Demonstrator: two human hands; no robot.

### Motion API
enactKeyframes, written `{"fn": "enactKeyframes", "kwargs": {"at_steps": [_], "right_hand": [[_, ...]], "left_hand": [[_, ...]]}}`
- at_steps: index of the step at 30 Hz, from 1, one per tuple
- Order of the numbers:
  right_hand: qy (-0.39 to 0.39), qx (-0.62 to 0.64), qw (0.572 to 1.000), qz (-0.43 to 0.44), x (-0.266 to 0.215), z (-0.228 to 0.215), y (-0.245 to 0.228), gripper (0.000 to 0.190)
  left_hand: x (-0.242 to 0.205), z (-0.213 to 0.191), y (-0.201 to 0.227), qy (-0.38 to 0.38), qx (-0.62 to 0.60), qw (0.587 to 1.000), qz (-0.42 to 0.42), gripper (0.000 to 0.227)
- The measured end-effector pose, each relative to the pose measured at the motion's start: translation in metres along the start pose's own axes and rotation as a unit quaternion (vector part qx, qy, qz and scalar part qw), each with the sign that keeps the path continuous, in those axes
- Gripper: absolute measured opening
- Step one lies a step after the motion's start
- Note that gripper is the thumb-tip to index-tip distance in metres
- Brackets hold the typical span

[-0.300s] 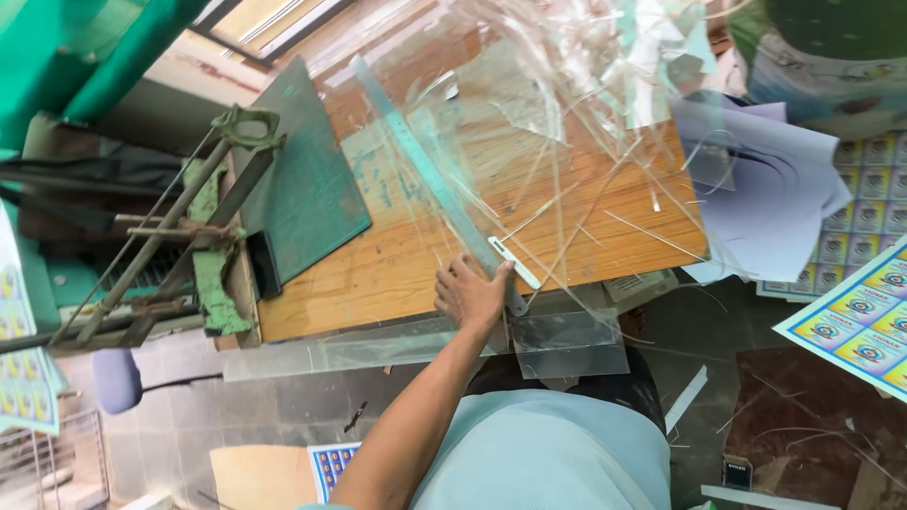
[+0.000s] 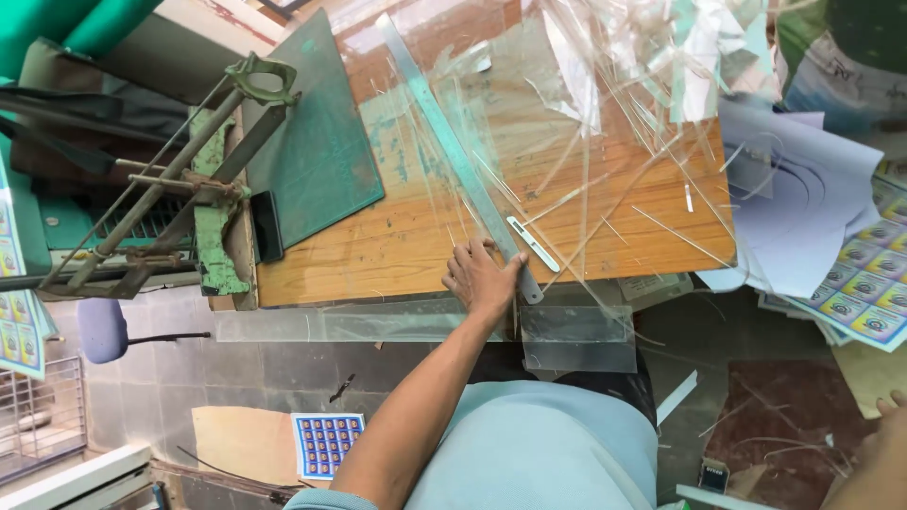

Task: Measuring and cutting sheets of printed labels using a ruler and a utility knife.

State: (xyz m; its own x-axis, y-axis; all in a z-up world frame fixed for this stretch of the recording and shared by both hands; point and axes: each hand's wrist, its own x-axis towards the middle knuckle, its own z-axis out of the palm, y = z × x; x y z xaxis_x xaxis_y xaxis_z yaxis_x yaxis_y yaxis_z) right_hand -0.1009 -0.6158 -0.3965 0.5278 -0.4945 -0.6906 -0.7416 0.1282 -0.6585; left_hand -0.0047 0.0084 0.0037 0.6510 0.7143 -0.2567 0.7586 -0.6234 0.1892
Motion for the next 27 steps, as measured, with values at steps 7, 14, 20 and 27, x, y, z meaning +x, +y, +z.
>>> {"fn": "enactKeyframes", "kwargs": {"at_steps": [7,14,20,27], "right_hand": [[0.04,-0.195,0.836,-0.51,-0.307,0.199,-0.242,0.012],[-0.162,-0.296,0.738,-0.584,-0.481,0.364,-0.271,0.026],[-0.05,-0.41,0.709,-0.572,-0.485,0.429,-0.229,0.036],[-0.028,-0.436,0.779,-0.449,-0.481,0.45,-0.222,0.029]], "left_hand": [[0.005,-0.016,-0.042,-0.027,0.008,0.998,0.051,0.065],[0.04,-0.018,-0.138,0.053,-0.009,0.985,0.161,0.078],[0.086,-0.05,-0.235,0.045,-0.026,0.967,0.251,0.088],[0.128,-0.051,-0.289,0.009,-0.125,0.943,0.307,0.073]]}}
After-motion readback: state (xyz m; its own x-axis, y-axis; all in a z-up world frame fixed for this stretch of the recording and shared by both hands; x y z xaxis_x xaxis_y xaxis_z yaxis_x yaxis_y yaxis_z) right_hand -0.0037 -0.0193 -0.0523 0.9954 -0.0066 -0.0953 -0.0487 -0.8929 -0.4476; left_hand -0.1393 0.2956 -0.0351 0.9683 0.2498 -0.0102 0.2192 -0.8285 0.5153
